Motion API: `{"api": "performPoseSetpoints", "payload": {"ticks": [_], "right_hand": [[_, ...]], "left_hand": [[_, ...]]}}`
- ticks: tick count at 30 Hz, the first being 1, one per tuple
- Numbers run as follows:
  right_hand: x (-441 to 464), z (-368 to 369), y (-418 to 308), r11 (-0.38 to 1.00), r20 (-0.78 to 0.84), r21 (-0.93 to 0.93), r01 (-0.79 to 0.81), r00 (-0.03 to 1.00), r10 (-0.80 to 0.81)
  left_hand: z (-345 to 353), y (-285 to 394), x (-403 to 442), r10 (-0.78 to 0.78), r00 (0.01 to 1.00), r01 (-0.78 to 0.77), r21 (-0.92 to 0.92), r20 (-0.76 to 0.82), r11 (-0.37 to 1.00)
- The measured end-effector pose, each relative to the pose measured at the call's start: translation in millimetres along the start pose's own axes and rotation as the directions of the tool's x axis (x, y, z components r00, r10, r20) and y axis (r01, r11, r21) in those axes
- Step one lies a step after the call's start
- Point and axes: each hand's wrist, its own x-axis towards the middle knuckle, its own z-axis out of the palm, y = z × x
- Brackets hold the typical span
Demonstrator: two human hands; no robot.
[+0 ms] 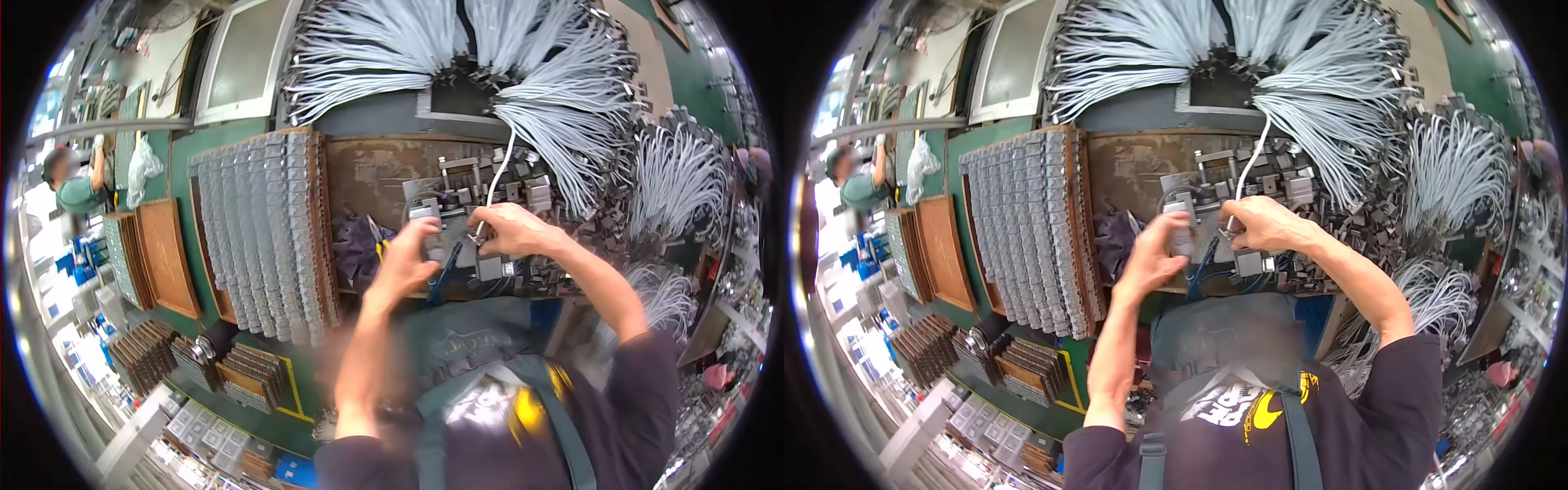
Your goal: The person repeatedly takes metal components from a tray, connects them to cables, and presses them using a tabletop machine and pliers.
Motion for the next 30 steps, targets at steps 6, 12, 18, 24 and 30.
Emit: {"api": "performPoseSetpoints", "payload": {"ticks": [6, 12, 18, 24, 30], "right_hand": [[-5.4, 3.8, 12.8, 0.98, -0.006, 0.185, 0.079, 0.997, -0.079], [-5.2, 14.4, 18.6, 0.98, -0.044, 0.14, 0.141, 0.99, -0.136], [-7.2, 17.6, 16.4, 0.965, -0.106, 0.182, 0.189, 0.979, -0.172], [-5.3, 14.5, 13.7, 0.935, -0.001, 0.339, 0.099, 0.994, -0.105], [-8.1, 13.9, 11.5, 0.941, 0.0, 0.307, 0.138, 0.989, -0.145]], "left_hand": [[59.7, -12.9, 16.6, -0.205, 0.967, 0.25, -0.391, 0.153, 0.886], [59.3, 6.5, 17.7, -0.349, 0.916, 0.401, -0.385, 0.199, 0.831], [43.4, 18.4, 20.5, -0.299, 0.931, 0.338, -0.179, 0.209, 0.924], [37.6, 15.5, 19.7, -0.417, 0.846, 0.521, -0.351, 0.331, 0.778], [37.8, 38.1, 8.3, -0.381, 0.891, 0.381, 0.052, 0.245, 0.923]]}}
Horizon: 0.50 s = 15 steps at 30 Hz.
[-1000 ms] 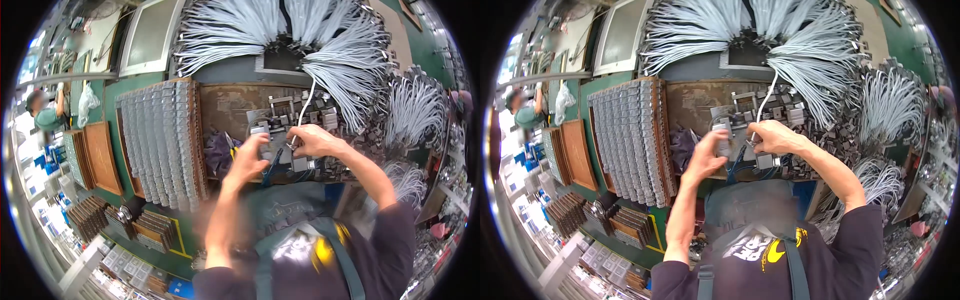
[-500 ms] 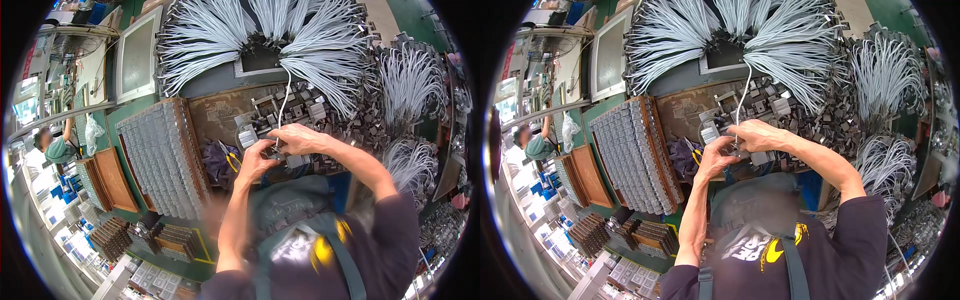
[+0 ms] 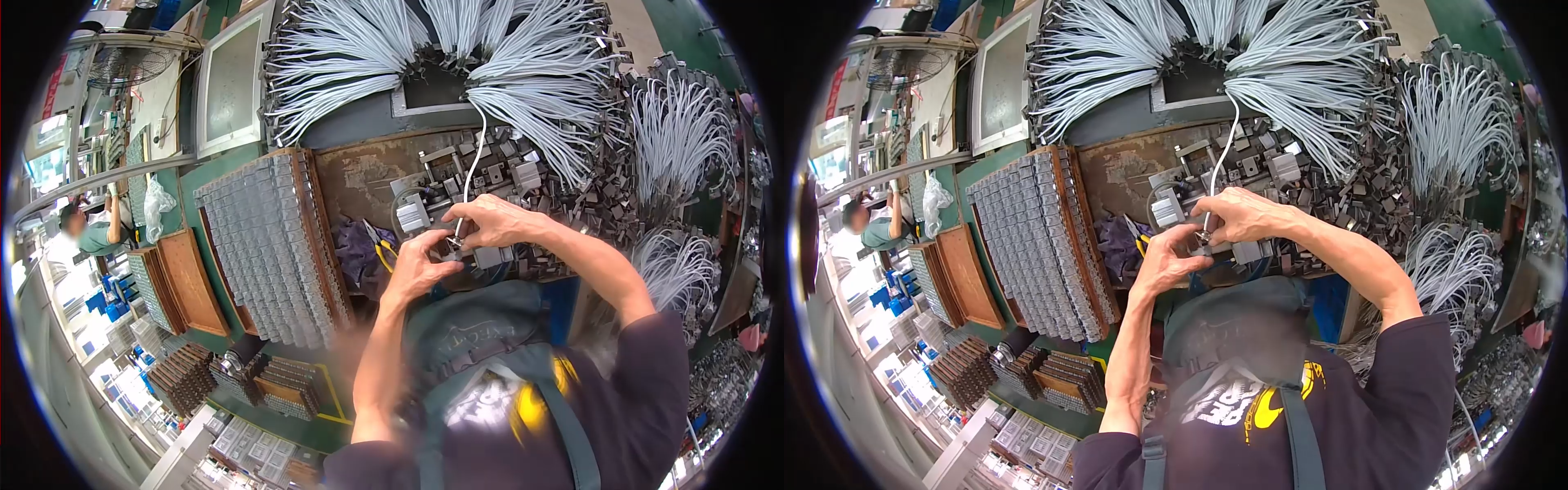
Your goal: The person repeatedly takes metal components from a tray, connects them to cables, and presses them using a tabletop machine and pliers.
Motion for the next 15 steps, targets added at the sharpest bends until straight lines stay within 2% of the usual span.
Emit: {"api": "performPoseSetpoints", "payload": {"ticks": [2, 4, 5, 6, 7, 8, 10, 11, 13, 14, 15], "right_hand": [[3.8, 1.3, -2.2, 1.0, 0.008, -0.023, 0.003, 1.0, -0.003], [4.6, -8.6, -17.7, 0.991, 0.077, -0.123, -0.052, 0.995, 0.061], [5.7, -12.4, -15.4, 0.988, 0.097, -0.092, -0.127, 0.986, 0.136], [6.8, -23.1, -30.8, 0.977, 0.077, -0.166, -0.132, 0.986, 0.147], [11.3, -23.3, -25.1, 0.97, 0.084, -0.205, -0.129, 0.985, 0.149], [16.0, -21.6, -17.6, 0.961, 0.089, -0.246, -0.124, 0.985, 0.15], [15.9, -16.5, -9.3, 0.964, 0.039, -0.254, -0.077, 0.995, 0.09], [14.1, -12.8, -5.6, 0.964, -0.006, -0.263, -0.031, 1.0, 0.03], [9.3, -4.3, 0.1, 0.973, -0.047, -0.22, -0.063, 0.997, 0.054], [6.9, -2.0, 1.9, 0.98, -0.083, -0.181, -0.088, 0.994, 0.074], [3.0, -1.2, -0.4, 0.983, -0.093, -0.09, -0.161, 0.984, 0.153]], "left_hand": [[15.9, -14.4, -1.5, 0.076, 0.99, -0.094, -0.154, -0.118, 0.984], [18.4, -16.1, -0.8, 0.062, 0.994, -0.075, -0.143, -0.093, 0.987], [19.3, -16.9, -0.6, 0.01, 0.995, -0.031, -0.221, -0.098, 0.975], [20.9, -16.7, -0.4, -0.043, 0.994, 0.011, -0.3, -0.101, 0.954], [24.1, -17.1, -0.7, -0.043, 0.994, 0.011, -0.3, -0.1, 0.954], [28.2, -17.8, 0.2, -0.037, 0.992, -0.017, -0.423, -0.119, 0.906], [37.5, -21.3, 3.4, -0.033, 0.987, -0.076, -0.643, -0.155, 0.762], [42.9, -25.2, 4.8, -0.032, 0.988, -0.074, -0.643, -0.152, 0.762], [52.8, -29.9, 7.4, -0.025, 0.981, -0.126, -0.73, -0.192, 0.672], [56.6, -32.4, 9.1, -0.023, 0.982, -0.126, -0.732, -0.19, 0.67], [59.0, -32.4, 9.8, -0.048, 0.978, -0.123, -0.746, -0.203, 0.654]]}}
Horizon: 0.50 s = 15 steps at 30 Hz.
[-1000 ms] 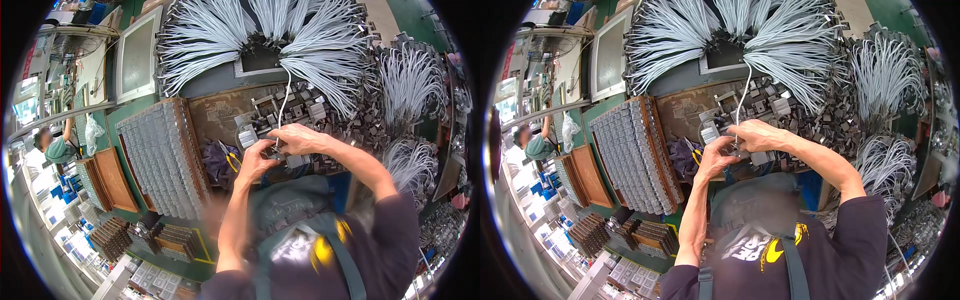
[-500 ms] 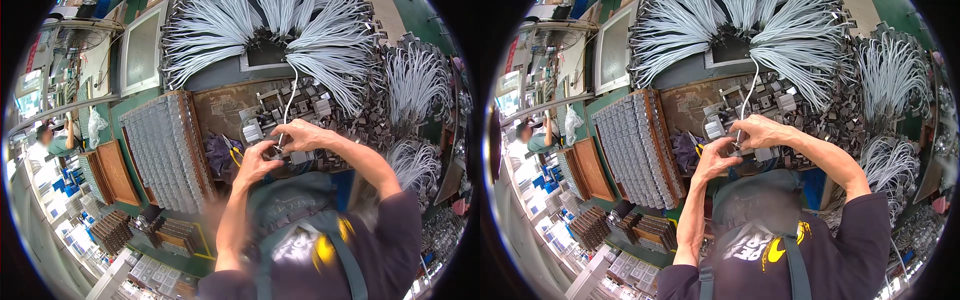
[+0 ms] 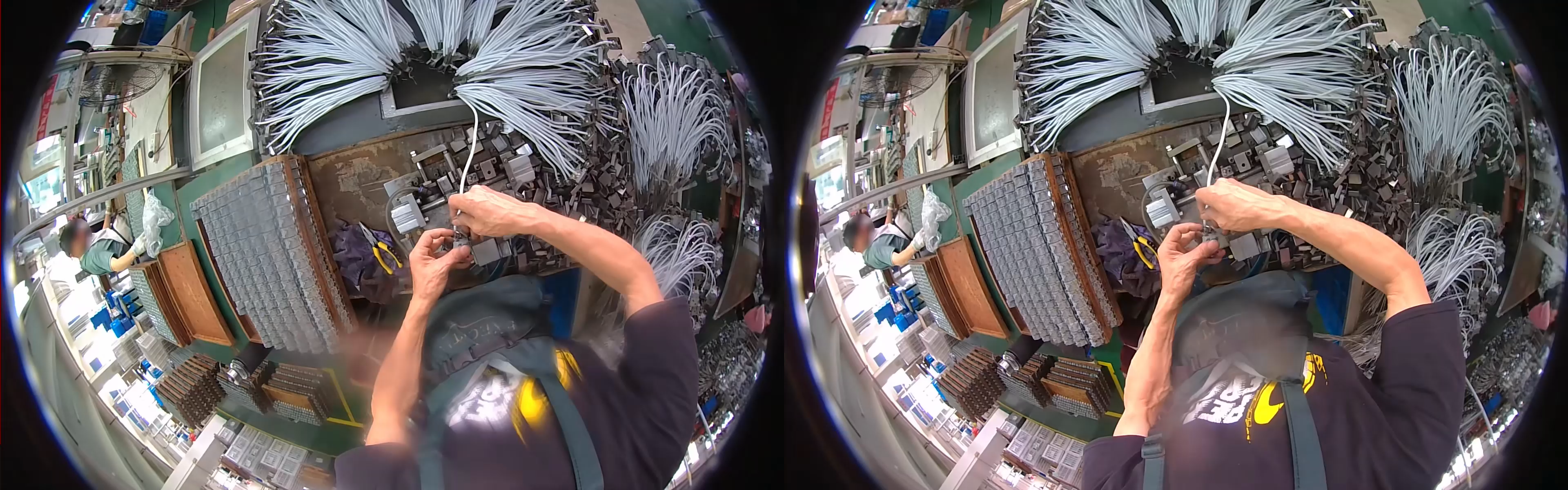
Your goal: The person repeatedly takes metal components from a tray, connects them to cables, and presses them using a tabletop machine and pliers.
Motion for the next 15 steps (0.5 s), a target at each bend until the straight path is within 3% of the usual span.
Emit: {"api": "performPoseSetpoints", "payload": {"ticks": [3, 5, 6, 8, 9, 11, 13, 15], "right_hand": [[-3.7, 9.7, 14.1, 0.999, -0.059, 0.024, 0.027, 0.998, -0.025], [-6.8, 12.2, 15.8, 0.999, -0.069, 0.042, 0.021, 0.997, -0.018], [-7.6, 13.6, 16.9, 0.998, -0.089, 0.061, 0.021, 0.996, -0.016], [-8.6, 13.8, 20.6, 0.997, -0.109, 0.081, 0.02, 0.994, -0.011], [-9.5, 14.6, 22.5, 0.998, -0.13, 0.045, 0.047, 0.991, -0.041], [-10.0, 13.0, 24.8, 0.997, -0.154, 0.002, 0.072, 0.986, -0.07], [-12.5, 17.4, 25.1, 0.987, -0.16, -0.107, 0.118, 0.978, -0.135], [-12.3, 20.0, 25.5, 0.987, -0.197, -0.102, 0.122, 0.97, -0.14]], "left_hand": [[3.3, -8.2, 2.9, 0.001, 0.999, -0.002, -0.029, -0.04, 1.0], [1.0, -16.3, 7.1, 0.135, 0.99, -0.115, 0.313, -0.045, 0.943], [3.0, -16.0, 8.3, 0.136, 0.99, -0.116, 0.312, -0.046, 0.943], [6.6, -15.5, 10.2, 0.086, 0.995, -0.082, 0.093, -0.047, 0.992], [5.7, -15.6, 8.2, 0.083, 0.996, -0.078, 0.094, -0.046, 0.993], [5.6, -14.9, 8.6, -0.018, 1.0, 0.019, -0.085, 0.011, 0.996], [12.3, -10.6, 6.3, 0.033, 0.999, -0.032, -0.017, 0.005, 0.999], [15.2, -5.0, 7.1, 0.035, 0.999, -0.034, 0.006, -0.033, 0.999]]}}
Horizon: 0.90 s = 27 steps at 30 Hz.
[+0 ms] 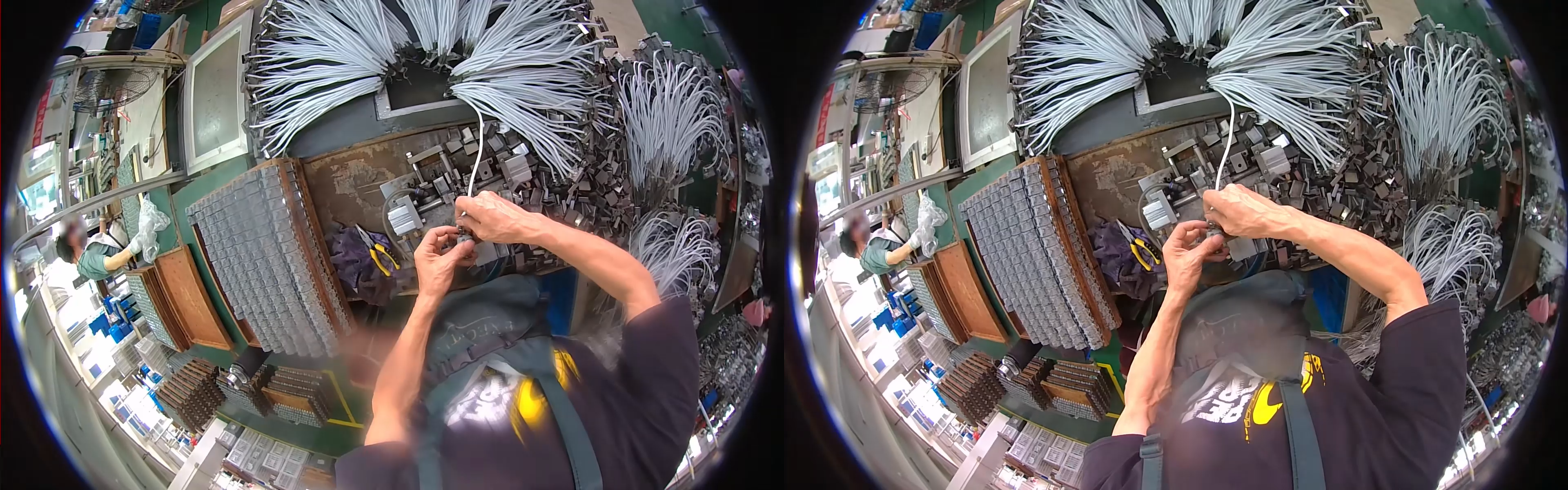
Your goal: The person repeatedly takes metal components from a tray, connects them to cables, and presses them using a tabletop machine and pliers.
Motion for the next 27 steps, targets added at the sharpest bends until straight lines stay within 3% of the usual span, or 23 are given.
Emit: {"api": "performPoseSetpoints", "payload": {"ticks": [7, 9, 11, 12, 14, 16, 18, 20, 22, 24, 27], "right_hand": [[-3.2, -3.1, 4.7, 0.991, 0.043, 0.086, -0.103, 0.994, 0.099], [-1.7, -13.2, -1.9, 0.982, 0.085, 0.111, -0.15, 0.986, 0.141], [-0.9, -27.6, -15.9, 0.983, 0.233, 0.079, -0.164, 0.962, 0.141], [1.5, -27.2, -16.3, 0.984, 0.239, 0.074, -0.161, 0.961, 0.14], [5.7, -22.8, -13.5, 0.973, 0.184, -0.149, -0.175, 0.962, 0.201], [8.3, -25.3, -2.2, 0.975, 0.17, -0.167, -0.149, 0.969, 0.177], [9.3, -29.1, 0.2, 0.962, 0.124, -0.266, -0.06, 0.988, 0.096], [13.7, -28.2, 5.0, 0.944, 0.091, -0.33, -0.007, 0.995, 0.04], [19.2, -22.1, 15.1, 0.901, 0.142, -0.429, 0.064, 0.99, -0.003], [27.2, -2.2, 28.3, 0.861, 0.164, -0.497, 0.108, 0.986, -0.029], [32.3, 13.2, 38.7, 0.803, 0.132, -0.58, 0.137, 0.989, -0.073]], "left_hand": [[-4.1, -19.0, 7.1, -0.072, 0.997, 0.069, -0.094, -0.034, 0.993], [-7.6, -28.9, 13.5, -0.098, 0.994, 0.087, -0.221, -0.043, 0.971], [-5.7, -30.1, 23.7, -0.154, 0.985, 0.137, -0.177, -0.083, 0.975], [-3.7, -29.6, 30.8, -0.207, 0.971, 0.191, -0.13, -0.121, 0.973], [6.9, -32.1, 40.4, -0.198, 0.968, 0.174, -0.157, -0.152, 0.972], [24.1, -13.0, 41.7, -0.271, 0.947, 0.24, -0.18, -0.174, 0.954], [23.7, -10.9, 45.3, -0.241, 0.954, 0.222, -0.121, -0.176, 0.967], [20.0, -3.4, 49.7, 0.019, 0.976, 0.038, 0.255, -0.216, 0.966], [13.8, -7.5, 53.8, 0.076, 0.969, 0.015, 0.365, -0.235, 0.931], [3.1, -26.7, 68.1, 0.29, 0.934, -0.068, 0.695, -0.207, 0.716], [15.3, -19.0, 72.8, 0.402, 0.888, -0.084, 0.779, -0.224, 0.621]]}}
